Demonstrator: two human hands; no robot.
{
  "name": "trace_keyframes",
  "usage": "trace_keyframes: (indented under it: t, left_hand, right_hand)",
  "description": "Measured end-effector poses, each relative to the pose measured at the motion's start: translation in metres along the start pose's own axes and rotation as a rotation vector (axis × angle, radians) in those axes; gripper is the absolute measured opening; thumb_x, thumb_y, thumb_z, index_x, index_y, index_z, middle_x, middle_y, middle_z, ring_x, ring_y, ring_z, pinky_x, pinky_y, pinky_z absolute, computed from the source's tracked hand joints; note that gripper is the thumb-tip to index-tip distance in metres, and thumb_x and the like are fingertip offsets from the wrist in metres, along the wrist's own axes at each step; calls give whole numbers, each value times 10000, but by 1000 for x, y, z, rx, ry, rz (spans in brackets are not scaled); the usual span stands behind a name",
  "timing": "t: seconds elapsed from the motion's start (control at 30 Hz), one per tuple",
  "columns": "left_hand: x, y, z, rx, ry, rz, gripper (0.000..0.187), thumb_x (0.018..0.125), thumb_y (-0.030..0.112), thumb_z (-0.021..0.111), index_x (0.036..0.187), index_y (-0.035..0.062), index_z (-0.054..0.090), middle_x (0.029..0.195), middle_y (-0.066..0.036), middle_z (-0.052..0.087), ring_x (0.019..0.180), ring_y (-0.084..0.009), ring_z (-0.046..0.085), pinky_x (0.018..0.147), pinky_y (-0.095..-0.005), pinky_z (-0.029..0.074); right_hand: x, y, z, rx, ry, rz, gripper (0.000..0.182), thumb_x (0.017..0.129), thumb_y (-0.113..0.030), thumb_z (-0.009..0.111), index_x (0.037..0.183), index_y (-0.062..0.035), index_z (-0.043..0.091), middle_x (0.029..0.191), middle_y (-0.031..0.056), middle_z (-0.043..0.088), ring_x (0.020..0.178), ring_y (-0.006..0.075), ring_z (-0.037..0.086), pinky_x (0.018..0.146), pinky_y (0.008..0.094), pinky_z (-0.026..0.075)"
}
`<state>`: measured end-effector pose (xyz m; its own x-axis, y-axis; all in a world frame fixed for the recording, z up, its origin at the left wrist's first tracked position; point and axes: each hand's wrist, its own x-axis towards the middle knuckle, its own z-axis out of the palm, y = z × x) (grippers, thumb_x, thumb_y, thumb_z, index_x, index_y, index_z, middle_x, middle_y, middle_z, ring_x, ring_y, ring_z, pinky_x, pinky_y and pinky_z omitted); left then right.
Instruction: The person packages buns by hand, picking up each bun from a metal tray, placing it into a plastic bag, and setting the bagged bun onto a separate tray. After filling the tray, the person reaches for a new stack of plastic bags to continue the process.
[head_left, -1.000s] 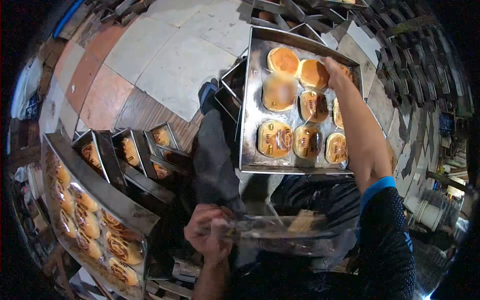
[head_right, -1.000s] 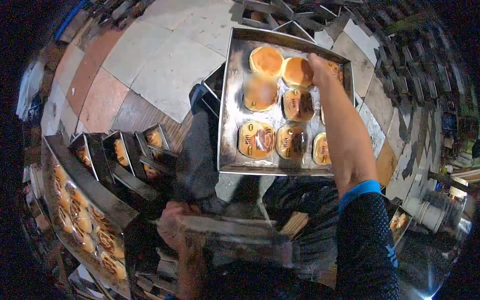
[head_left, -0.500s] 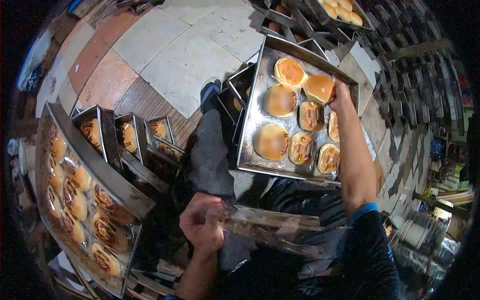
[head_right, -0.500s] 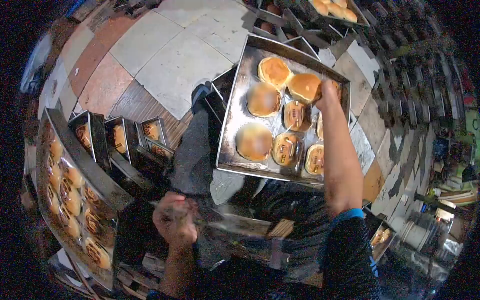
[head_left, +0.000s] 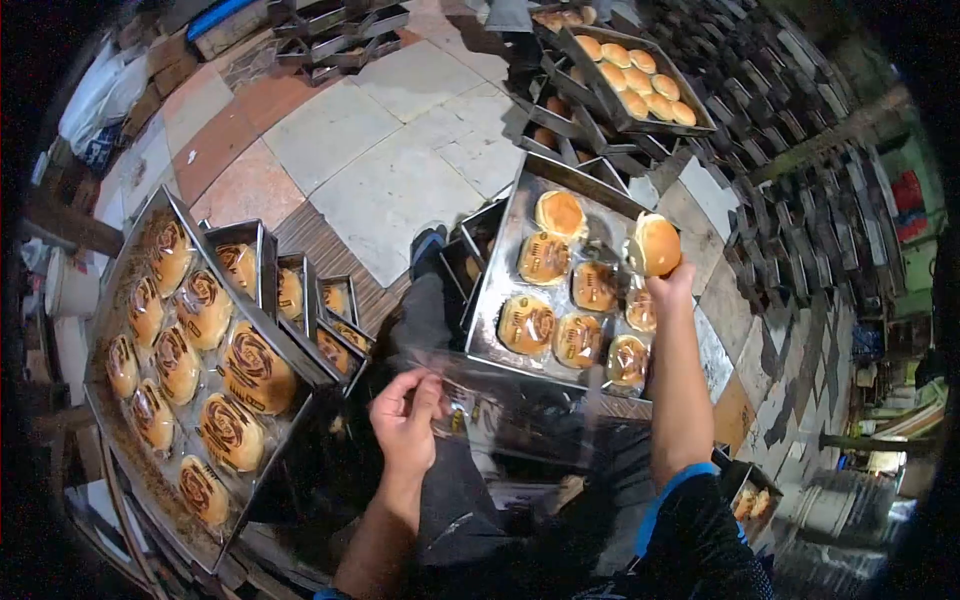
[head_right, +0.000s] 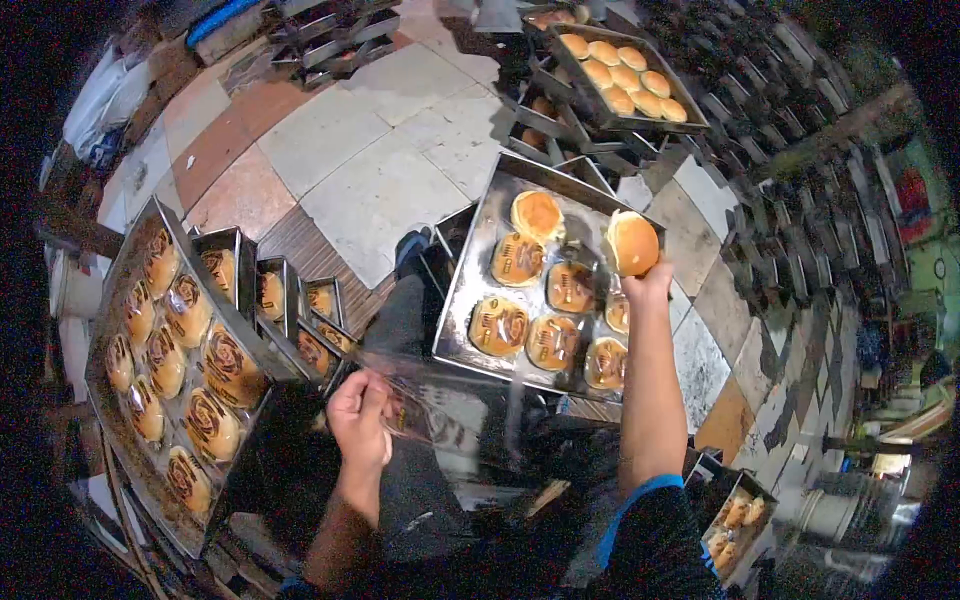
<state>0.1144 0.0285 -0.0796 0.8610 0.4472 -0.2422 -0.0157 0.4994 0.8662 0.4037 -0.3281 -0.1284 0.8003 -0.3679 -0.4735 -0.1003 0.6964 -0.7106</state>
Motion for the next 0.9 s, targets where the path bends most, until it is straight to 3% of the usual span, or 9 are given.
trace_keyframes:
  t: [0.07,0.2,0.37,0.53,0.67,0.73,0.77,0.83,0.9]
  left_hand:
    - [1,2,0,13,36,-1,156,932,110,645,992,-34,651,768,-10,627,597,-61,520,552,-191,394]
    - [0,-6,-8,-3,65,-37,176,931,132,655,998,-30,663,748,-6,627,580,-53,524,518,-187,379]
    - [-37,21,2,404,-96,-50,194,918,148,679,1017,-18,672,696,3,612,497,-43,506,436,-207,400]
    - [-73,28,-9,508,-86,116,147,903,75,679,1016,-19,670,777,2,608,631,-34,547,572,-183,455]
    - [-85,42,8,730,-298,356,230,938,118,632,1134,-4,627,1139,-62,594,903,-83,598,724,-206,483]
    - [-115,73,53,93,-101,-33,449,995,351,524,1301,23,499,1237,-88,554,1110,-159,550,879,-293,474]
    - [-125,76,61,-113,-245,-97,537,995,445,453,1345,37,441,1268,-93,536,1167,-189,515,936,-329,446]
    - [-144,84,81,-427,-377,-181,668,973,589,368,1370,54,413,1288,-110,536,1193,-236,511,1019,-370,399]
    - [-140,91,84,-442,-337,-32,703,945,612,379,1327,26,460,1268,-147,571,1154,-259,556,999,-373,429]
  right_hand:
    - [-73,-35,9,214,-159,236,432,958,-281,458,1249,29,535,1272,217,577,1153,343,591,999,526,472]
    - [-182,-42,-38,-177,-759,320,471,870,-216,650,1248,37,528,1195,178,623,1076,243,635,969,443,501]
    - [-333,-15,-47,-453,-775,519,505,870,-66,669,1330,20,480,1177,82,650,983,147,652,854,283,522]
    - [-383,-21,-78,-258,-791,585,514,884,-64,661,1347,34,461,1201,90,643,1034,142,644,923,296,503]
    - [-421,-22,-62,-219,-844,380,492,885,2,632,1347,31,466,1214,118,637,1077,169,634,948,321,501]
    - [-443,-25,-52,-720,-860,-327,456,873,44,586,1317,37,487,1222,162,628,1122,236,623,1009,352,462]
    - [-445,-25,-48,-943,-940,-722,489,805,89,574,1287,43,509,1250,213,596,1193,317,579,1062,389,417]
    - [-448,-13,-40,-977,-1107,-1047,572,750,91,620,1309,11,531,1325,246,526,1274,400,491,1090,428,384]
    - [-462,-13,-32,-1122,-1097,-1184,591,759,60,643,1335,-13,533,1358,241,501,1302,428,452,1090,469,378]
